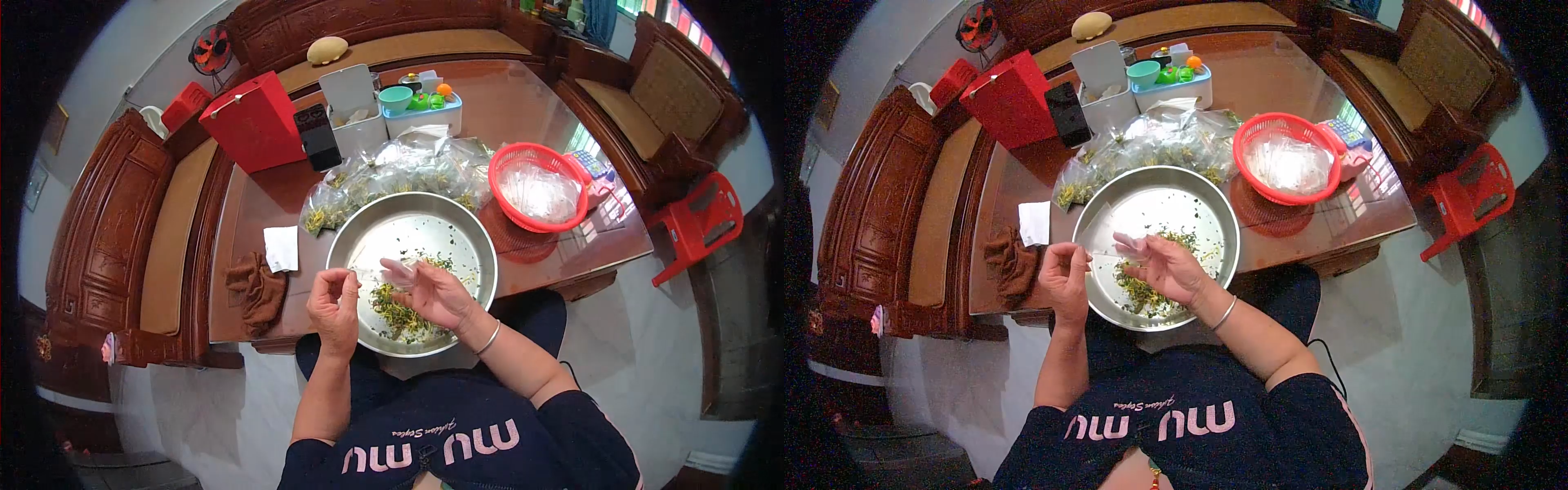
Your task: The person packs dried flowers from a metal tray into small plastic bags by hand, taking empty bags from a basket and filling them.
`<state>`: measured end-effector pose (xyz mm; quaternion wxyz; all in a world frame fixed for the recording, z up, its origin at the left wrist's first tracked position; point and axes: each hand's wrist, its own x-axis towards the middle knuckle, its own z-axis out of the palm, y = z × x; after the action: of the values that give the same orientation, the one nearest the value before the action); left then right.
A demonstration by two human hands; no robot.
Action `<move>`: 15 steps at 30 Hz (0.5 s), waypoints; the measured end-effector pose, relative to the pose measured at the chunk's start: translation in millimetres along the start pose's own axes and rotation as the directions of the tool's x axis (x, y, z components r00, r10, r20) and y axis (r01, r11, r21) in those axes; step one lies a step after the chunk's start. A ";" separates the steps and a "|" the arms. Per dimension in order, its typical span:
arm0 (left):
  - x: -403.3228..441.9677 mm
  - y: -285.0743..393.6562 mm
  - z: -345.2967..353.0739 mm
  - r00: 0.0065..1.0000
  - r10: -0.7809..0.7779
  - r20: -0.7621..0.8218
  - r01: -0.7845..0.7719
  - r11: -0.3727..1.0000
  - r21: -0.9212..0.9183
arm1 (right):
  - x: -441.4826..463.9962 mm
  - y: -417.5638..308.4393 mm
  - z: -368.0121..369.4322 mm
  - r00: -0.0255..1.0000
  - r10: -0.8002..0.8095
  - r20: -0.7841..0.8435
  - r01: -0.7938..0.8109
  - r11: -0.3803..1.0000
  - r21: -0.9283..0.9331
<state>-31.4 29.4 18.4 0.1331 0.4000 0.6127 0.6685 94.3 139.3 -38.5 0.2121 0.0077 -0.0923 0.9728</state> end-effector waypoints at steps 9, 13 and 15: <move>-2.4 1.7 2.0 0.999 -0.022 0.029 0.021 1.000 0.018 | 1.9 -3.0 -9.6 0.994 0.029 -0.105 -0.025 0.999 0.045; -3.3 0.0 2.6 0.999 -0.033 0.024 0.033 0.999 0.006 | -1.2 -2.5 4.6 0.998 0.050 -0.036 -0.048 0.998 0.051; -3.5 -1.4 2.8 0.999 -0.034 0.023 0.034 0.999 0.005 | -0.4 2.2 13.9 0.987 -0.038 -0.158 0.032 0.999 -0.044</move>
<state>-27.6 29.3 15.6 0.1504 0.3975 0.6192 0.6602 93.4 134.6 -25.2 0.2359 -0.0723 -0.0951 0.9644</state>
